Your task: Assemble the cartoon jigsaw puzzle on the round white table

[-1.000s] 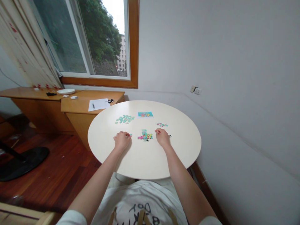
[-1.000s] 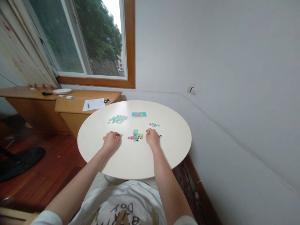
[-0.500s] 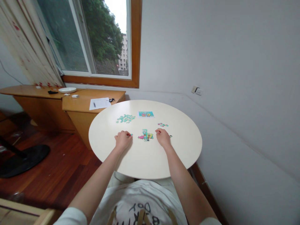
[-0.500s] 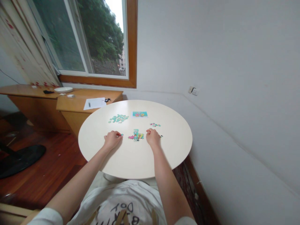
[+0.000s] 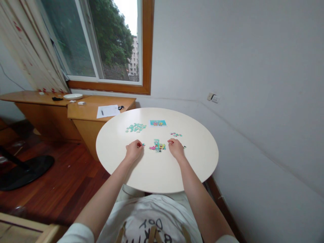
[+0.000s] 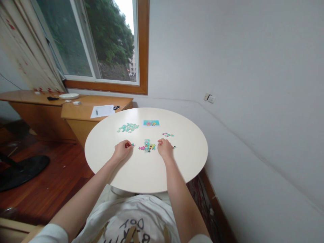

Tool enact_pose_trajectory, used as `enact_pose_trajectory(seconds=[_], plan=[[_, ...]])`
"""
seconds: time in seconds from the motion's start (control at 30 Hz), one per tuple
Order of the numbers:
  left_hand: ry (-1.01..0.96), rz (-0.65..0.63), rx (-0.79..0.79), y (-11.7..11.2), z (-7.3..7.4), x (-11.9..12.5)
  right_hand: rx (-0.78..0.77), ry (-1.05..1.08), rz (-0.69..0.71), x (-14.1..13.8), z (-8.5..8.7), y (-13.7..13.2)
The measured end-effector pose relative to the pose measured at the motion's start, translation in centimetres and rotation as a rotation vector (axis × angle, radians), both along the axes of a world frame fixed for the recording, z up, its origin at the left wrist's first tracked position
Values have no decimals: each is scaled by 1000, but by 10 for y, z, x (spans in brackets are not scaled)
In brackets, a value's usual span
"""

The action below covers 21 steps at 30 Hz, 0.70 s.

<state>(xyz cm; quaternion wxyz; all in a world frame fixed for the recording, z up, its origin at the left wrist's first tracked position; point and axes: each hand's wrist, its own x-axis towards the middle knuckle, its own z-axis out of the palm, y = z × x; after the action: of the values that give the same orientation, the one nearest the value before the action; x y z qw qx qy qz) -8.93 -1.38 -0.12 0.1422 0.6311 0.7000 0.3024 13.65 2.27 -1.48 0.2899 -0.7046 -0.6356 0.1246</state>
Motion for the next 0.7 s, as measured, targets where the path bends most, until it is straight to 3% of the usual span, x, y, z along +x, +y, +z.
enact_pose_trajectory(seconds=[0.17,0.3,0.43,0.7], plan=[[-78,-13,26,2,-1,-1,126,34,58,-6,3,-5],[-146,-10,47,4,-5,-1,226,57,264,-24,8,-16],[-191,4,77,7,-8,-2,218,-15,433,-38,7,-24],[-166,-41,79,10,-10,-3,196,-137,479,-41,2,-25]])
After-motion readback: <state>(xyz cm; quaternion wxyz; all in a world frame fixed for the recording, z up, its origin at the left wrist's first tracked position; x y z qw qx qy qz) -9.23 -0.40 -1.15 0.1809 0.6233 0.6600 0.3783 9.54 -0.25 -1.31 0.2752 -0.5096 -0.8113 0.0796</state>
